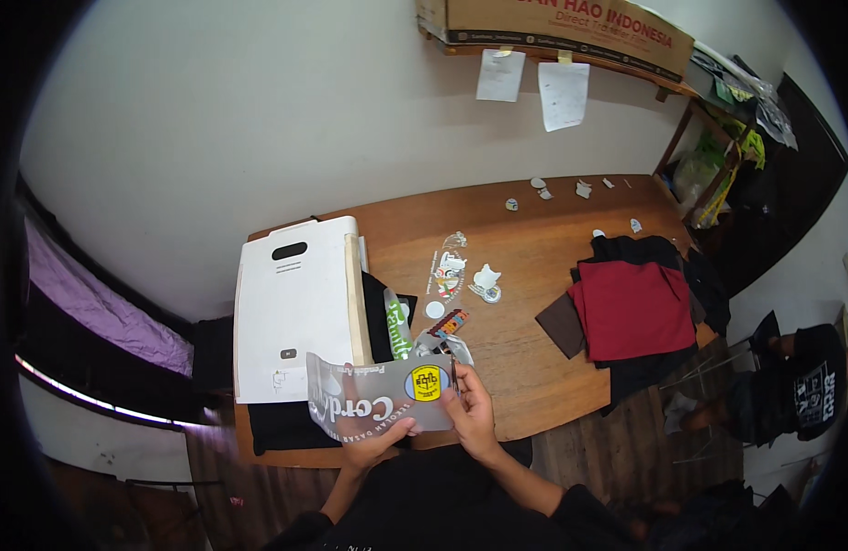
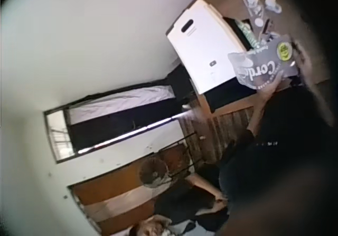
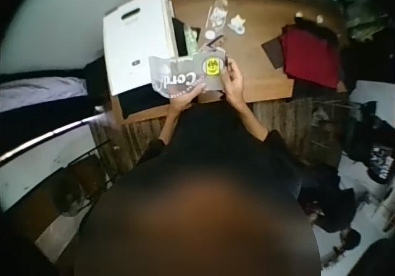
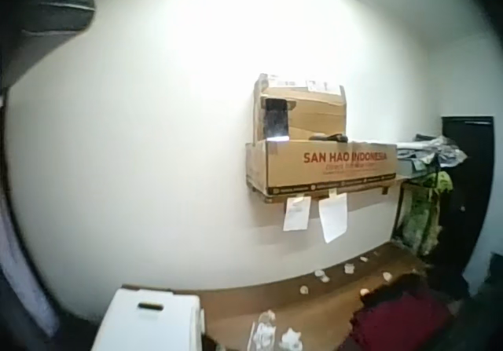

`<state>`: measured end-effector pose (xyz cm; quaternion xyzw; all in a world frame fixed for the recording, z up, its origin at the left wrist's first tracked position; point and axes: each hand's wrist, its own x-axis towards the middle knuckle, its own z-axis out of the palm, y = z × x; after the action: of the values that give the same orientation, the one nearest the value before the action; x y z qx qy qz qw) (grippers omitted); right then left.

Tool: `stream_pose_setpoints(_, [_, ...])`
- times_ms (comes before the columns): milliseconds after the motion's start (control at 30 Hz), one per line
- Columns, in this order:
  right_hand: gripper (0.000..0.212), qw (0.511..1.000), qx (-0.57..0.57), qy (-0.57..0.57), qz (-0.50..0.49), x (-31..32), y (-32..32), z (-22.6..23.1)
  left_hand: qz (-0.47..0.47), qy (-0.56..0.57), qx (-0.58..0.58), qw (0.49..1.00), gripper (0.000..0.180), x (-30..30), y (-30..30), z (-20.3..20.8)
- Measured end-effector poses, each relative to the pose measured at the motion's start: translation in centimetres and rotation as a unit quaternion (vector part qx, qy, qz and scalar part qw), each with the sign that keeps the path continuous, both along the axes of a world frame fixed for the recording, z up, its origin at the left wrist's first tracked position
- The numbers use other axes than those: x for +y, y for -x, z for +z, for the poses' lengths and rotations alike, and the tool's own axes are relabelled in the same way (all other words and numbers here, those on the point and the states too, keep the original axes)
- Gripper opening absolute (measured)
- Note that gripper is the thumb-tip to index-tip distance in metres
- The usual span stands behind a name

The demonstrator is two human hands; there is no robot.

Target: Manually removing excess vinyl pieces from a cut-out decal using a weeding tool.

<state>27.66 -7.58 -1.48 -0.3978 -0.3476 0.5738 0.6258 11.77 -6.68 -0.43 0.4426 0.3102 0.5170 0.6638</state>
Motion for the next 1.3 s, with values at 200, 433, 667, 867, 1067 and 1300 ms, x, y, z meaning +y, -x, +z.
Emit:
stream_pose_setpoints(200, [0.02,0.997,-0.047,0.011,-0.063,0.1,0.3,-0.1,0.072,-0.106,0.094,0.987,0.08,0.3,1.2,-3.1])
stream_pose_setpoints(433, [0.019,0.986,-0.16,0.03,0.046,-0.7,-1.5,-2.6,0.289,0.041,-0.075,0.953,0.035,2.1,2.3,-3.0])
stream_pose_setpoints(667, [0.008,0.992,-0.11,0.029,-0.047,1.3,-4.1,-1.3,0.196,0.038,-0.048,0.979,0.032,1.7,2.5,-1.4])
stream_pose_setpoints(867, [0.021,0.987,-0.15,-0.042,0.034,2.7,-2.0,0.6,0.097,-0.009,0.0,0.995,0.029,1.4,2.8,-0.5])
stream_pose_setpoints(1067, [0.021,0.973,-0.173,-0.097,0.122,2.7,0.7,0.4,0.109,0.006,0.034,0.993,0.027,1.4,3.6,-0.5])
stream_pose_setpoints(1300, [0.013,0.985,-0.139,-0.034,0.092,2.1,1.7,-0.3,0.191,-0.001,0.05,0.98,0.029,0.9,3.8,-0.3])
